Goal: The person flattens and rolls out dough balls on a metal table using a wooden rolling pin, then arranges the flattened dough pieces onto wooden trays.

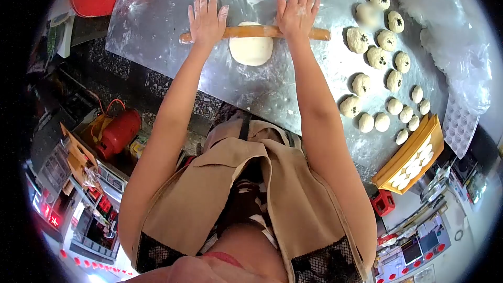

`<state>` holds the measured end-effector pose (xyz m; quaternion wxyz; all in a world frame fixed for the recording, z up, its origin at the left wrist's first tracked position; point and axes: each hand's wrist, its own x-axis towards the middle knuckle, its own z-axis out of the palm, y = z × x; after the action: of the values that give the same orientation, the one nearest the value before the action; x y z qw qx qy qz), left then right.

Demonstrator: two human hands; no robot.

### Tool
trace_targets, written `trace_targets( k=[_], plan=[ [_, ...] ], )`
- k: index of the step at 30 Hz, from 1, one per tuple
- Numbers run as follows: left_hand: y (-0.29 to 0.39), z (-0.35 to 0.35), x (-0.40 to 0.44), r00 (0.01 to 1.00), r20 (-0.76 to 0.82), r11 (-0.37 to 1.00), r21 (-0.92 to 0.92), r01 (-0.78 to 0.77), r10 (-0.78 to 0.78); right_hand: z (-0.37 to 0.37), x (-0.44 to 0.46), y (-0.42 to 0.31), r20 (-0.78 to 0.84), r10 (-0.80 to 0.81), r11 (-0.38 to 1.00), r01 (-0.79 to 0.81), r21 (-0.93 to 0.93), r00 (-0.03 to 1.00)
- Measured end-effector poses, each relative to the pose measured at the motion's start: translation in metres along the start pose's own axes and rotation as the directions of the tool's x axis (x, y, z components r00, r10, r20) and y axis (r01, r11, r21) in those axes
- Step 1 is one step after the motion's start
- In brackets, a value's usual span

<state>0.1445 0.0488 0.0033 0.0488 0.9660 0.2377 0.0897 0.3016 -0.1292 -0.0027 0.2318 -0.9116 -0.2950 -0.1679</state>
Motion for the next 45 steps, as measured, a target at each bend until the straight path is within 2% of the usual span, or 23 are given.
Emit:
trace_targets(
  k=[1, 3, 5, 6, 8, 9, 11, 12, 14, 16, 17, 19, 22, 24, 26, 28, 30, 32, 35, 39, 42, 44, 45],
  plan=[
    [0.000, 0.000, 0.003, 0.998, -0.059, 1.000, 0.006, -0.007, 0.007, -0.004, -0.011, 0.000, 0.036, -0.032, 0.999, 0.031, 0.013, 0.999],
    [0.005, -0.010, -0.048, 1.000, 0.008, 0.992, -0.127, -0.021, 0.022, -0.027, -0.051, -0.004, 0.150, -0.098, 0.994, 0.103, -0.023, 0.984],
    [0.017, -0.016, -0.110, 1.000, 0.031, 0.941, -0.338, 0.012, -0.002, -0.066, -0.121, -0.007, 0.268, -0.140, 0.990, 0.144, 0.003, 0.953],
    [0.032, -0.037, -0.113, 0.976, 0.218, 0.946, -0.312, 0.085, -0.016, -0.079, -0.148, -0.006, 0.292, -0.155, 0.988, 0.139, 0.073, 0.944],
    [0.056, -0.047, -0.079, 0.995, 0.096, 0.775, -0.629, 0.059, 0.001, -0.100, -0.167, -0.013, 0.294, -0.183, 0.981, 0.153, 0.123, 0.938],
    [0.053, -0.032, -0.067, 0.994, 0.109, 0.773, -0.631, 0.072, -0.003, -0.103, -0.176, -0.015, 0.307, -0.181, 0.981, 0.149, 0.124, 0.934],
    [0.049, -0.004, -0.029, 0.949, 0.147, 0.835, -0.525, -0.166, 0.281, -0.099, -0.179, -0.013, 0.412, -0.254, 0.965, 0.202, 0.167, 0.875],
    [0.047, -0.007, -0.032, 0.951, 0.140, 0.835, -0.526, -0.163, 0.274, -0.103, -0.178, -0.019, 0.388, -0.239, 0.966, 0.176, 0.192, 0.890],
    [0.031, -0.020, -0.051, 0.878, 0.477, 0.880, -0.434, 0.193, 0.042, -0.113, -0.180, -0.030, 0.366, -0.197, 0.976, 0.146, 0.162, 0.909],
    [0.010, -0.049, -0.096, 0.872, 0.471, 0.914, -0.280, 0.293, -0.136, -0.117, -0.185, -0.038, 0.388, -0.162, 0.980, 0.101, 0.173, 0.907],
    [-0.001, -0.056, -0.118, 0.865, 0.480, 0.914, -0.271, 0.304, -0.145, -0.116, -0.176, -0.044, 0.403, -0.131, 0.986, 0.076, 0.151, 0.906],
    [-0.015, -0.058, -0.146, 0.994, 0.111, 0.998, -0.054, -0.012, 0.018, -0.095, -0.157, -0.048, 0.451, -0.038, 0.999, 0.021, 0.043, 0.892],
    [-0.035, -0.019, -0.104, 0.996, 0.084, 0.998, -0.048, 0.047, -0.043, -0.044, -0.089, -0.042, 0.287, -0.116, 0.992, 0.122, -0.003, 0.951],
    [-0.045, -0.013, -0.045, 0.994, -0.006, 0.993, -0.053, 0.109, -0.109, -0.009, -0.035, -0.039, 0.094, -0.086, 0.995, 0.082, 0.053, 0.992],
    [-0.044, -0.012, -0.053, 0.992, 0.002, 0.991, -0.035, 0.127, -0.127, 0.003, -0.020, -0.038, 0.064, -0.034, 0.998, 0.030, 0.057, 0.997],
    [-0.038, -0.020, -0.068, 0.994, 0.018, 0.994, 0.005, 0.106, -0.106, -0.023, -0.059, -0.041, 0.225, -0.037, 0.999, 0.028, 0.040, 0.974],
    [-0.018, -0.038, -0.157, 0.987, 0.142, 0.996, -0.024, 0.081, -0.077, -0.065, -0.127, -0.033, 0.429, -0.081, 0.991, 0.120, -0.066, 0.900],
    [-0.005, -0.048, -0.226, 0.971, 0.237, 0.991, -0.118, 0.059, -0.030, -0.095, -0.178, -0.027, 0.471, -0.076, 0.996, 0.090, -0.006, 0.879],
    [-0.017, -0.036, -0.185, 0.978, 0.208, 0.998, -0.060, 0.028, -0.015, -0.063, -0.128, -0.025, 0.402, -0.119, 0.991, 0.132, -0.006, 0.908],
    [-0.048, -0.014, -0.069, 0.995, 0.065, 0.997, 0.039, 0.073, -0.076, 0.006, -0.013, -0.033, 0.100, -0.127, 0.990, 0.120, 0.070, 0.987],
    [-0.046, -0.019, -0.064, 0.980, -0.073, 0.980, -0.090, 0.179, -0.186, -0.004, -0.036, -0.026, 0.155, -0.173, 0.980, 0.155, 0.123, 0.973],
    [-0.022, -0.032, -0.128, 0.947, 0.202, 0.930, -0.222, 0.294, -0.251, -0.049, -0.090, -0.018, 0.357, -0.237, 0.970, 0.239, 0.041, 0.904],
    [-0.008, -0.046, -0.146, 0.911, 0.300, 0.934, -0.128, 0.333, -0.283, -0.066, -0.124, -0.008, 0.422, -0.248, 0.968, 0.241, 0.072, 0.872]
  ],
)
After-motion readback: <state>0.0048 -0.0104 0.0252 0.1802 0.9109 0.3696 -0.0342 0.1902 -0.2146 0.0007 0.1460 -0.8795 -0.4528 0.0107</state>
